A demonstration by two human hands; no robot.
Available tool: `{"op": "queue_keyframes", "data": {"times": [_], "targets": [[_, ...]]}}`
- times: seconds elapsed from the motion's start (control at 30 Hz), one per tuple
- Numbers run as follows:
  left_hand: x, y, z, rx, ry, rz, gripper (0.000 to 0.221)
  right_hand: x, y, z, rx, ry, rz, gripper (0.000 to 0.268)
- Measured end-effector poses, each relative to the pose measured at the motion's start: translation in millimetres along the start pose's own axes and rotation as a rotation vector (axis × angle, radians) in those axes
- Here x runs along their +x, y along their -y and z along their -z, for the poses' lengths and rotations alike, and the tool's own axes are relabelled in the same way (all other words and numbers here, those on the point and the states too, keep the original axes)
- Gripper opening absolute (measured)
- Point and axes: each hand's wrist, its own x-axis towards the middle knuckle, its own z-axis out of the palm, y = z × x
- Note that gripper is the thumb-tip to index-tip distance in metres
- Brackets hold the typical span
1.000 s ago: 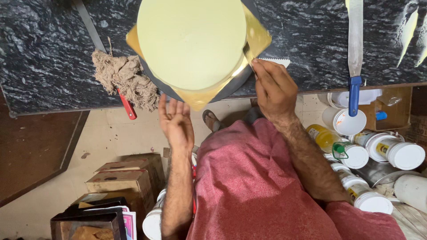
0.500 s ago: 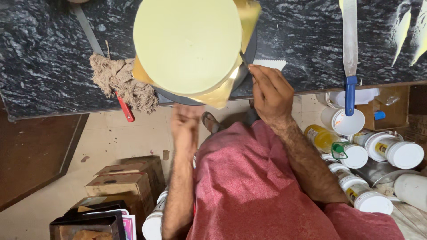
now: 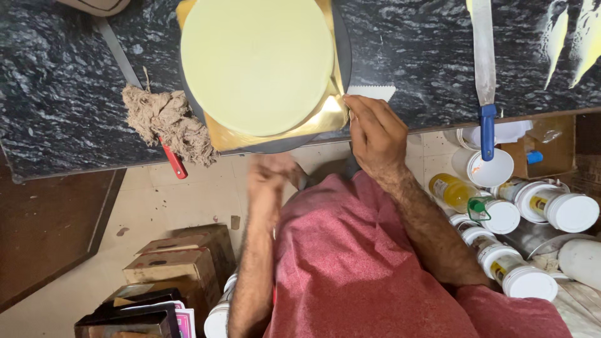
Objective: The person applies cream to the sides of a cake using a scraper and a palette knife, smoothing the surface and edges.
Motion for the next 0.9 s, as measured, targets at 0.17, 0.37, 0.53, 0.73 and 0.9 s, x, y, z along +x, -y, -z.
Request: {"op": "queue_keyframes", "data": {"times": [0.17,0.37,0.53,0.73,0.9], "targets": [[0.9,4.3,6.9,-0.421,-0.138,-0.355,0.084,-1.9,2.4,-1.2,0.017,0.004,-0.024,0.028],[-22.8,31.0,-17.0,0.072,0.421,-0.001,0.105,-2.9,2.3,-4.5,0.025,0.004,-0.021,0.028],[4.3,-1.0,-7.3,-0.223,-0.118,-0.204,0.099,-3.5,7.3,-4.1,0.037,0.005,-0.038,0.027],[-17.1,9.0,-3.9,-0.216,0.202,0.033,0.081,-14.4,0.1,18.7,0.135,0.052,-0.231,0.019],[6.2,-14.4,40.1,-0.398,0.159,-0.28,0.061,0.9,-97.8,60.3,-0.151,-0.179,-0.088,0.02]]}}
